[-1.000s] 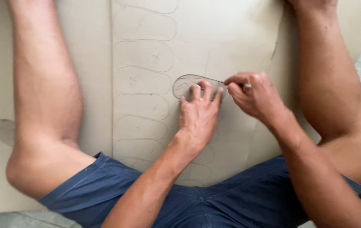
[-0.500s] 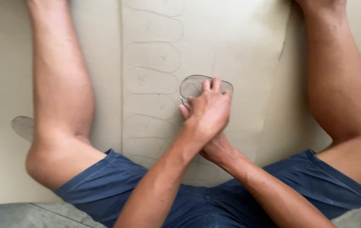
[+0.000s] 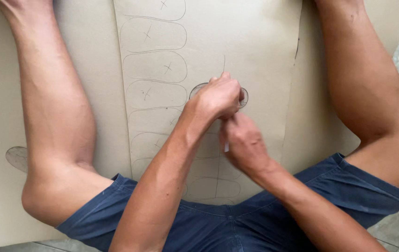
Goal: The person sits on the floor with large cardboard sheets and traces around a cut sandal-sole template using a pen, drawing repeated sole outlines on the cardboard. They reposition the template and the cardboard between tracings, producing a grid of sole pattern outlines.
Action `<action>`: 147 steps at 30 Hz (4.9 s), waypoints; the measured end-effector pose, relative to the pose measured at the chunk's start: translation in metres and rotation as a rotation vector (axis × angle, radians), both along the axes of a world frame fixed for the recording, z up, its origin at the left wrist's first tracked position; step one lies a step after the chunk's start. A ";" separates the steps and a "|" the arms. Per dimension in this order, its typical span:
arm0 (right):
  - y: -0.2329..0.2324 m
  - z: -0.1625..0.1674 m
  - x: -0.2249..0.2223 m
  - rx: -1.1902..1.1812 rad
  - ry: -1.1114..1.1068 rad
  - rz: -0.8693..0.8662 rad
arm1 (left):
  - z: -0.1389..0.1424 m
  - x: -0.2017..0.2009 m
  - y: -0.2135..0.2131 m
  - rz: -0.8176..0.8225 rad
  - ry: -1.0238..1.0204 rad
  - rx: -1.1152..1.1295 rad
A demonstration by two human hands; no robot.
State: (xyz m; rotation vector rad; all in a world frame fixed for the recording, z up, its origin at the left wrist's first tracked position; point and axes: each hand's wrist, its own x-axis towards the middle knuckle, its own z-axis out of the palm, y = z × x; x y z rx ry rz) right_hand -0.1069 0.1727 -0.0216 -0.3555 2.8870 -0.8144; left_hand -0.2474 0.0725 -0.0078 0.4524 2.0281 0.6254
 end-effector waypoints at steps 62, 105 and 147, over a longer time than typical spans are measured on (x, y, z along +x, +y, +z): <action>0.051 -0.021 -0.086 -0.244 -0.120 -0.480 | -0.083 0.059 -0.049 0.804 1.010 0.084; 0.031 0.022 -0.194 0.049 -0.298 0.158 | -0.030 0.040 0.006 0.041 0.706 -0.115; 0.056 0.019 -0.083 0.065 0.287 -0.261 | -0.023 -0.029 0.006 0.066 0.499 0.023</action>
